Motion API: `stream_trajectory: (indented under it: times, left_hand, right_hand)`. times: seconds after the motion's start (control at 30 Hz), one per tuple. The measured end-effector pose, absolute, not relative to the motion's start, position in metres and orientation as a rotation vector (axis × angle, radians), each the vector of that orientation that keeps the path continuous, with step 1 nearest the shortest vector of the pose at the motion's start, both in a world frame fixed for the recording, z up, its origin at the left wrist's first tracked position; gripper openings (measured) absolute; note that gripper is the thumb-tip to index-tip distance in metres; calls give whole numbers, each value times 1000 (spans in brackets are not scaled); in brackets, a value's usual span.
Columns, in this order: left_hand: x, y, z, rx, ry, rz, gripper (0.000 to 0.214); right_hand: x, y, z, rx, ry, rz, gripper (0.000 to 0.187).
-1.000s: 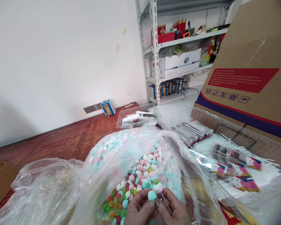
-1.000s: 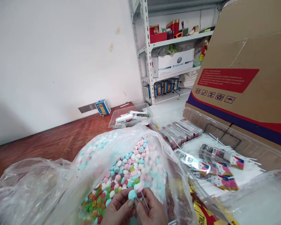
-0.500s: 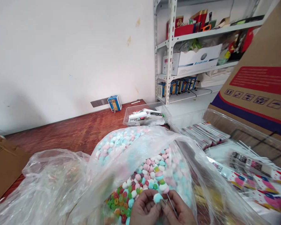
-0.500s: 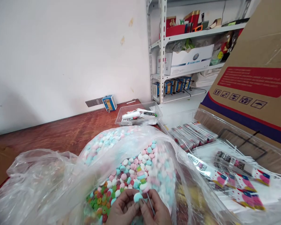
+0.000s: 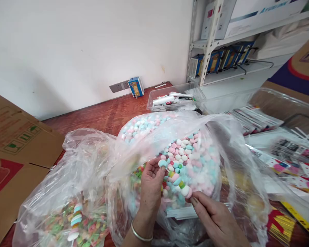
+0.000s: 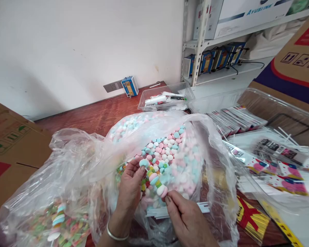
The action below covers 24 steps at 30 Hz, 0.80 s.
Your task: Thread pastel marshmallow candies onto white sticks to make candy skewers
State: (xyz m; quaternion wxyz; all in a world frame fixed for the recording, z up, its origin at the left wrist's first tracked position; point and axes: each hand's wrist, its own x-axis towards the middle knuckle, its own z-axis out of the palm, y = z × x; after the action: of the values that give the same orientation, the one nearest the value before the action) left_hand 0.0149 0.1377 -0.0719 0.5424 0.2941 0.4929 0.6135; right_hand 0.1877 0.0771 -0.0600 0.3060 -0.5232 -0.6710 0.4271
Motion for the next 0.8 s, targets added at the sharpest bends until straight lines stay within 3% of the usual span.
stream_trajectory:
  times: [0.8]
  left_hand:
    - [19,134,-71,887,1308,1425,25]
  right_hand:
    - [186,76,-62,-1440,-1675,1271,34]
